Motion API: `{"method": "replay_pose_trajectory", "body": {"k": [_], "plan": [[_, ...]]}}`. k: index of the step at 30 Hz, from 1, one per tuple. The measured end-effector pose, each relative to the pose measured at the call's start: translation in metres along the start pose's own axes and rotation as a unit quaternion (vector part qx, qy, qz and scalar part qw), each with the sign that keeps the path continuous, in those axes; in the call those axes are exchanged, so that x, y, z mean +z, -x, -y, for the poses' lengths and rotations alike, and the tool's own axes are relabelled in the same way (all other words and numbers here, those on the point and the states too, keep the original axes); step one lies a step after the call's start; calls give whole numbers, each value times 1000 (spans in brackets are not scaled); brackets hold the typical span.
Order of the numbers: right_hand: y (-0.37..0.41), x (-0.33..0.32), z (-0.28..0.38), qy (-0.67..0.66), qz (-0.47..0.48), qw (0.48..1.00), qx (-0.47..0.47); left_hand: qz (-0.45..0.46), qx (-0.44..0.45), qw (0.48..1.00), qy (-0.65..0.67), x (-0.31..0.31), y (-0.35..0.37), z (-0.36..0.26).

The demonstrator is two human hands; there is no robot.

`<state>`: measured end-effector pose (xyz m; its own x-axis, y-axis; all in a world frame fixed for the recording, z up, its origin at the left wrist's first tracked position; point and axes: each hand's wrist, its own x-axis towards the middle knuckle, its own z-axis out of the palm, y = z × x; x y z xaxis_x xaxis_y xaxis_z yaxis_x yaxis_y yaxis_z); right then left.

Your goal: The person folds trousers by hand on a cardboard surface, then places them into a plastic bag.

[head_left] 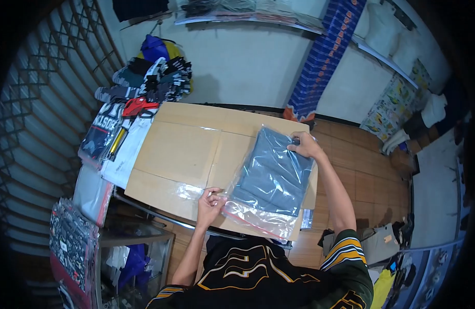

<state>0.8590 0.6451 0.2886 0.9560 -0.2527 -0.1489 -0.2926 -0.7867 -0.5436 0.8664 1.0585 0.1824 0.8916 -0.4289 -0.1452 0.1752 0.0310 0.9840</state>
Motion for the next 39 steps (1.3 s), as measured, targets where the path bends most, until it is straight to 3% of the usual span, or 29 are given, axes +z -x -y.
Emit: {"method": "replay_pose_trajectory", "body": {"k": [3,10,14,16,17,20,21,24,26,28,30,39], "plan": [[-11,30,3,-20,-163,985,-53,20,7,1000,-1,-7,11,6],[73,69,17,-99,-302,947,-47,161,-17,981,-110,-2,12,-2],[156,100,12,-112,-393,911,53,207,-54,960,-180,15,2,-21],[196,128,6,-125,-418,893,107,185,44,972,-140,24,-3,-14],[213,140,5,-140,-435,877,150,201,44,968,-141,27,-7,-13],[260,152,41,-192,-405,856,259,224,55,962,-143,31,-18,-13],[269,160,45,-190,-414,848,270,217,21,968,-122,31,-20,-13],[282,196,49,-249,-371,850,278,216,-21,967,-133,20,-27,-6],[279,219,49,-360,-395,806,253,208,-29,970,-123,9,-30,-2],[279,224,53,-352,-380,816,256,213,-27,970,-114,-4,-30,0],[277,229,57,-450,-378,772,243,217,-27,971,-100,-16,-28,-3],[288,255,84,-472,-372,749,280,179,-51,978,-89,-61,-19,-6]]}}
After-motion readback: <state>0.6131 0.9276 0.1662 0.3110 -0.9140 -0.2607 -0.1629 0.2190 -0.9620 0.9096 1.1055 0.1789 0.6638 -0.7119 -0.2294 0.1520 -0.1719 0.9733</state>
